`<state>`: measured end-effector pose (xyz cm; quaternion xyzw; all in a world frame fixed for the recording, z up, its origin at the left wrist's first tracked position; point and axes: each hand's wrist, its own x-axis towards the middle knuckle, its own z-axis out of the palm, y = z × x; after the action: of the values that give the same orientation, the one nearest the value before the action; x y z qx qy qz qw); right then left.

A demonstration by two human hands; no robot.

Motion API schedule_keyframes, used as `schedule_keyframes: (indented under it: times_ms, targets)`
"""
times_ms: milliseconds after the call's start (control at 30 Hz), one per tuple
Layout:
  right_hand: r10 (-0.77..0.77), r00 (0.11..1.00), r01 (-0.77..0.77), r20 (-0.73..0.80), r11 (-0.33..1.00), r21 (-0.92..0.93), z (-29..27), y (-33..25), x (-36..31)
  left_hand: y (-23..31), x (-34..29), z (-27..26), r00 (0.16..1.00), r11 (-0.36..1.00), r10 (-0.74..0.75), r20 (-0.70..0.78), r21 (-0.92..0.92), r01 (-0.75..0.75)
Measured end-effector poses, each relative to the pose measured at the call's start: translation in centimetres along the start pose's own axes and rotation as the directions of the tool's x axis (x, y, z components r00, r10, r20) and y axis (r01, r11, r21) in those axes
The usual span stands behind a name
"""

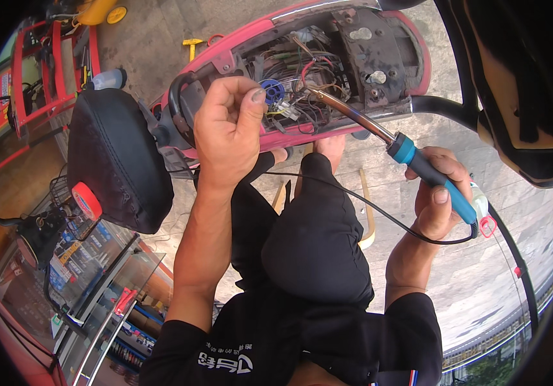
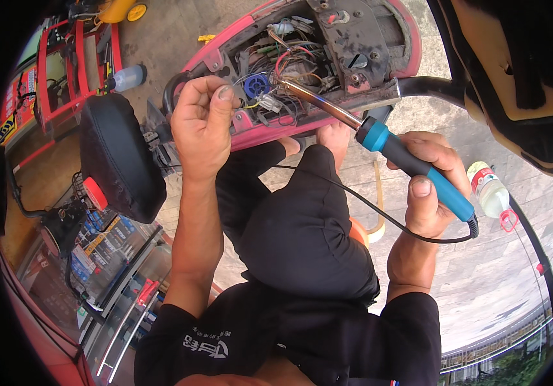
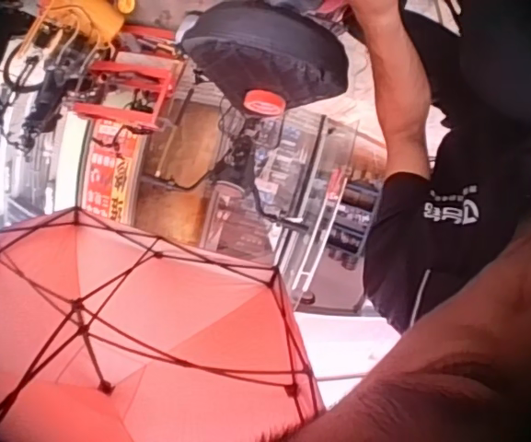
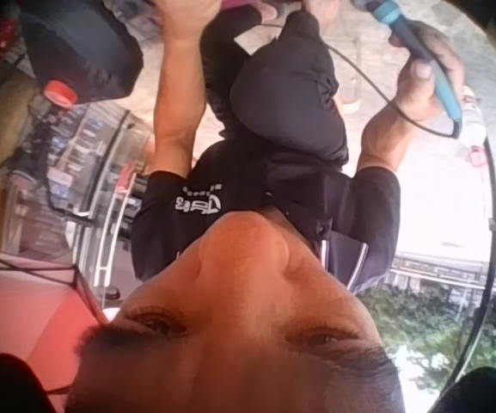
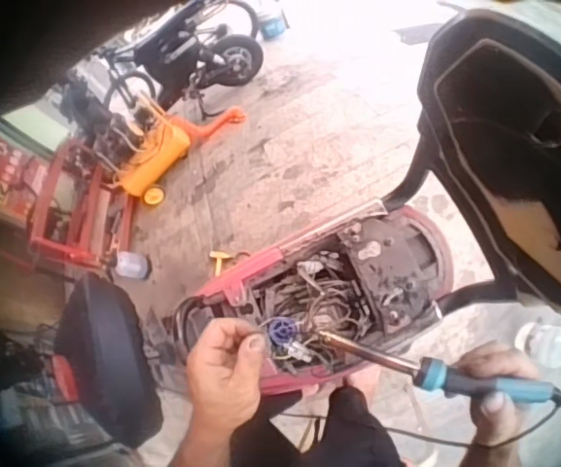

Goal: The person uses a soldering iron to join wires inside the open compartment of a pink scooter. They hold the wires with one hand and apply the soldering iron with the other, working on the electrical connections.

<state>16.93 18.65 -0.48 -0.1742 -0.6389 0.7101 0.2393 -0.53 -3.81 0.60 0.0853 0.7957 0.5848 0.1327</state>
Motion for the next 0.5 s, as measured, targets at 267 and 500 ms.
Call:
schedule_keyframes:
  times_ms: [267,500]
  targets:
    - [0.02,1.0,-0.02,-0.008,0.999,-0.048,0.2,-1.2,0.7,0.1,0.0,-0.1,1.0,1.0,-0.004,0.021,-0.006,0.004]
    - [0.033,0.999,-0.033,-0.003,0.993,-0.114,0.5,-2.7,1.2,0.0,-0.2,-0.6,0.998,0.997,-0.04,0.046,-0.056,0.043]
